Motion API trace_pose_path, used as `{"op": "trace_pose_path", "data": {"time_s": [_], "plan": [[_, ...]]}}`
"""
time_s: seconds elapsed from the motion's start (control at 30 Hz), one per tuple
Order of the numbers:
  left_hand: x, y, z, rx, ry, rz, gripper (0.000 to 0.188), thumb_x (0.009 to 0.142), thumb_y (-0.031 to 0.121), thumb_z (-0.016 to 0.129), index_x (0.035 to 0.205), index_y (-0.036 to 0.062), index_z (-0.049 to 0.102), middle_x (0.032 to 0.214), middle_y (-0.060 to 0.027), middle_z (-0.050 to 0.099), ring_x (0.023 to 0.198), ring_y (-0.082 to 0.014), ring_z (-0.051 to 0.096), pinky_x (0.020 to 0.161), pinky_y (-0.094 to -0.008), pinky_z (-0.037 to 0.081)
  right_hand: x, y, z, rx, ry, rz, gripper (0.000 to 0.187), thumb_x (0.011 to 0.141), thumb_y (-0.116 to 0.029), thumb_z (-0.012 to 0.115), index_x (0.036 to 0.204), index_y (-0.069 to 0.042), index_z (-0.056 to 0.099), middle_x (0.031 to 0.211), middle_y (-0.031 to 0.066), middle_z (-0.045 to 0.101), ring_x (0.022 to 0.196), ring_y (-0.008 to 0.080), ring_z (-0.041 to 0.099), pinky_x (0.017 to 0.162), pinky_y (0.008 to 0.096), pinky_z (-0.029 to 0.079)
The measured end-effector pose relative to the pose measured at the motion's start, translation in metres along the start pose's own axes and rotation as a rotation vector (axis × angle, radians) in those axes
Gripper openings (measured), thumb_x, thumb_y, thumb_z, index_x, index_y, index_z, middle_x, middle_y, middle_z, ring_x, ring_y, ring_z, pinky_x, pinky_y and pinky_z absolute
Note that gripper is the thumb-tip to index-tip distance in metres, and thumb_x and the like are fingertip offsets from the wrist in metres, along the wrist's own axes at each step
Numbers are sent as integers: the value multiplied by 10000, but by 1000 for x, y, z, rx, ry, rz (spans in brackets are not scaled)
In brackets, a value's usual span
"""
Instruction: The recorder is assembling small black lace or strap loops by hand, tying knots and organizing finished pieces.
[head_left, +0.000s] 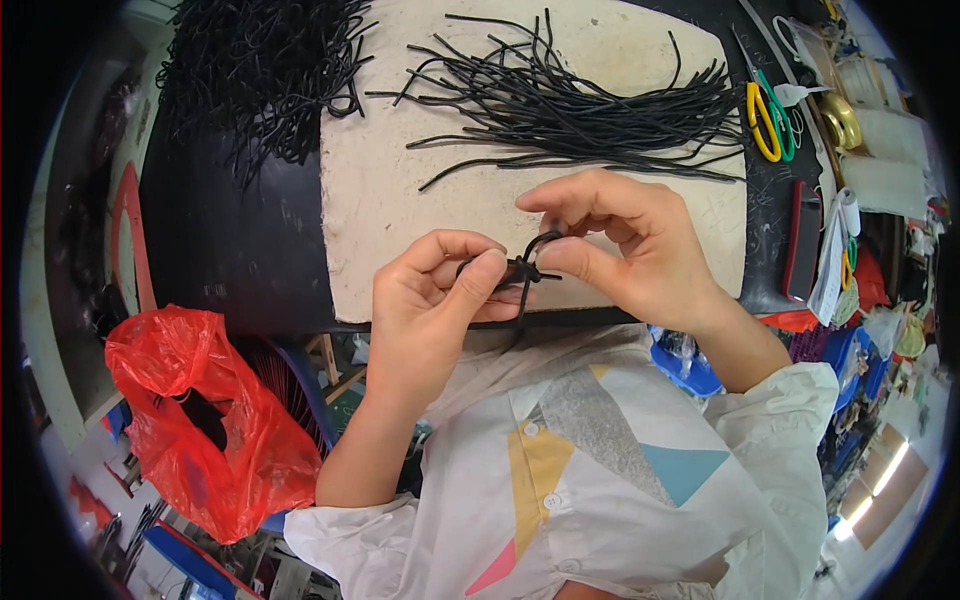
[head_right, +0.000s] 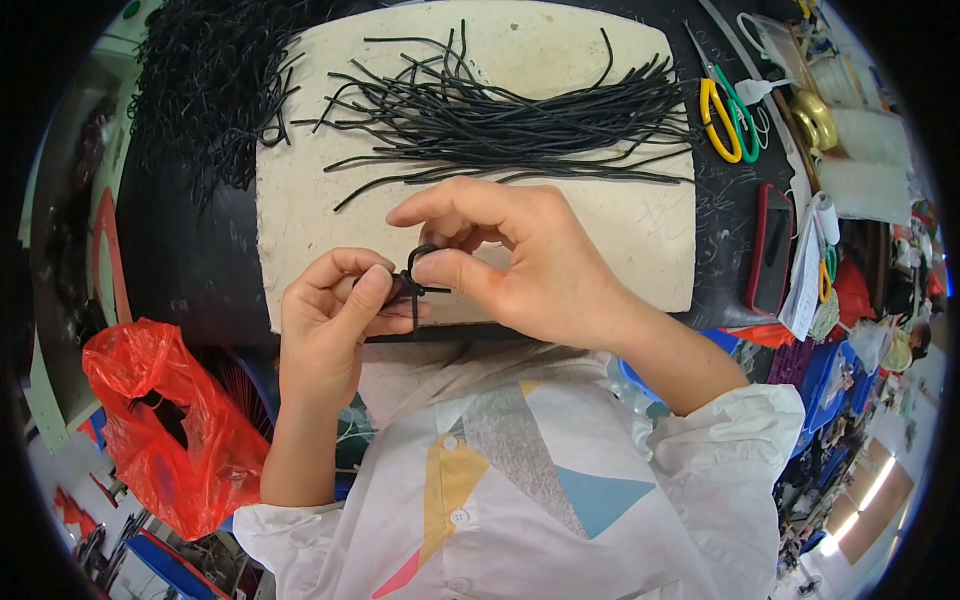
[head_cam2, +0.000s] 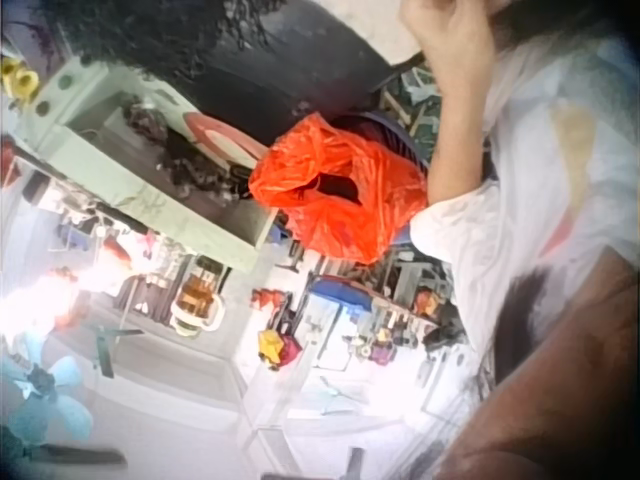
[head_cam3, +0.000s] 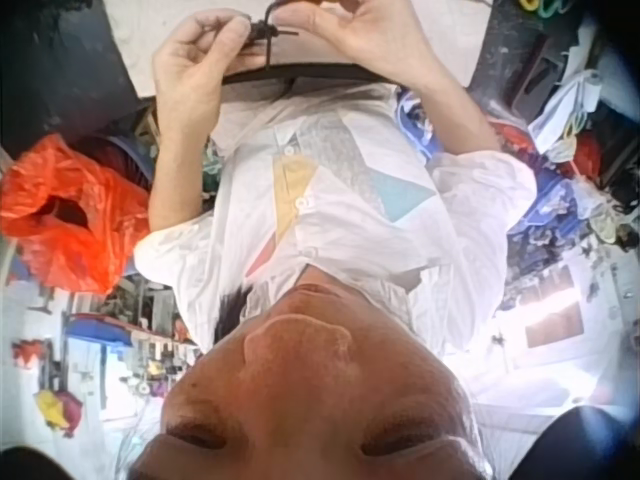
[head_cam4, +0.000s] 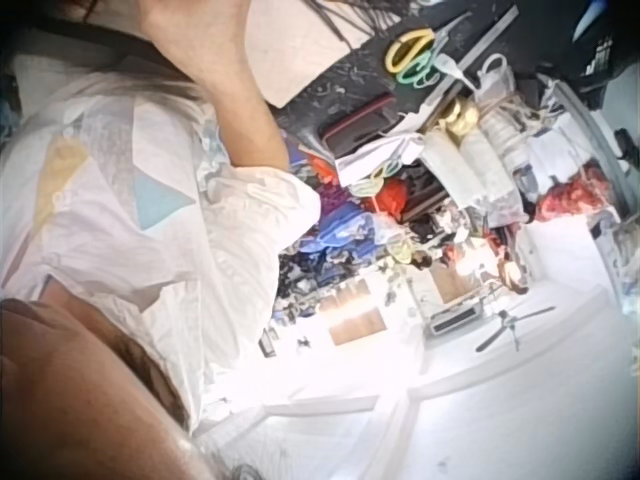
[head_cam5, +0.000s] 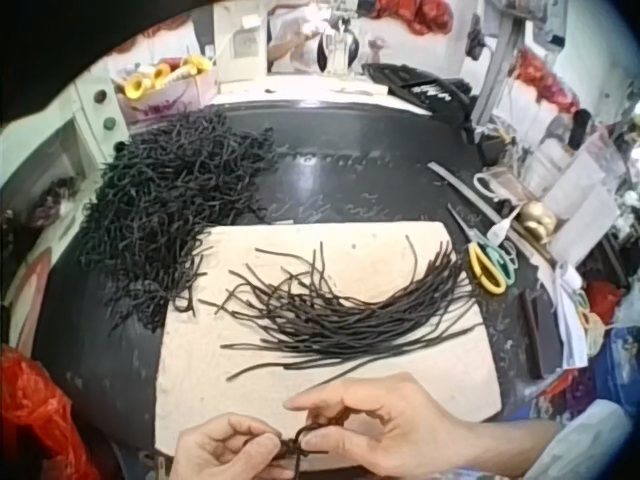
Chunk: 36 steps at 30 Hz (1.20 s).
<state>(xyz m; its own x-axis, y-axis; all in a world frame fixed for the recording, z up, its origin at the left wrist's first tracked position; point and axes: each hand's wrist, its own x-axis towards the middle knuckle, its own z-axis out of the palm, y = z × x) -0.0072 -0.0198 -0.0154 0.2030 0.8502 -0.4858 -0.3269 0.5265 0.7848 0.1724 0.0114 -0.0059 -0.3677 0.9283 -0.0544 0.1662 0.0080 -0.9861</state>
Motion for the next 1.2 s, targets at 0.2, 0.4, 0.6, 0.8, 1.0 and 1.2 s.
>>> {"op": "trace_pose_path", "data": {"time_s": [0.2,0.4,0.6,0.8,1.0,1.2], "plan": [[0,-2,3,-101,3,-44,153,851,79,529,941,-43,546,801,-124,619,709,-184,637,615,-241,540,-1,4,3,-24,48,-80,202,719,-37,646,918,-7,623,783,68,631,683,109,583,632,226,464],[-2,-5,6,-165,35,-22,176,830,49,556,974,-52,550,825,-128,616,713,-174,634,615,-234,534,-3,7,7,-33,112,-79,159,719,-39,644,874,-3,631,789,70,636,676,114,594,620,230,473],[-5,-5,6,67,78,152,151,797,1,583,934,-63,582,798,-113,618,679,-147,622,595,-203,505,-1,3,4,-293,33,-167,144,725,-31,627,869,-24,618,751,77,621,667,142,603,609,246,474],[-4,-4,2,58,81,111,149,786,-4,598,913,-82,583,809,-123,614,693,-142,614,631,-212,509,-1,8,2,-325,39,-186,135,737,-49,631,866,-21,603,778,77,611,693,151,602,605,256,470],[-3,-5,5,57,131,218,151,796,3,587,930,-67,580,795,-117,613,673,-137,609,617,-204,503,-11,15,16,193,45,124,173,721,-58,661,878,-13,605,748,71,594,657,148,576,571,232,451],[-3,-6,-6,-323,-1,-134,171,813,53,587,955,-42,578,784,-100,618,664,-128,610,597,-198,495,-6,13,11,-183,36,-217,171,660,-39,702,815,-19,634,730,54,595,633,116,555,557,220,436]]}}
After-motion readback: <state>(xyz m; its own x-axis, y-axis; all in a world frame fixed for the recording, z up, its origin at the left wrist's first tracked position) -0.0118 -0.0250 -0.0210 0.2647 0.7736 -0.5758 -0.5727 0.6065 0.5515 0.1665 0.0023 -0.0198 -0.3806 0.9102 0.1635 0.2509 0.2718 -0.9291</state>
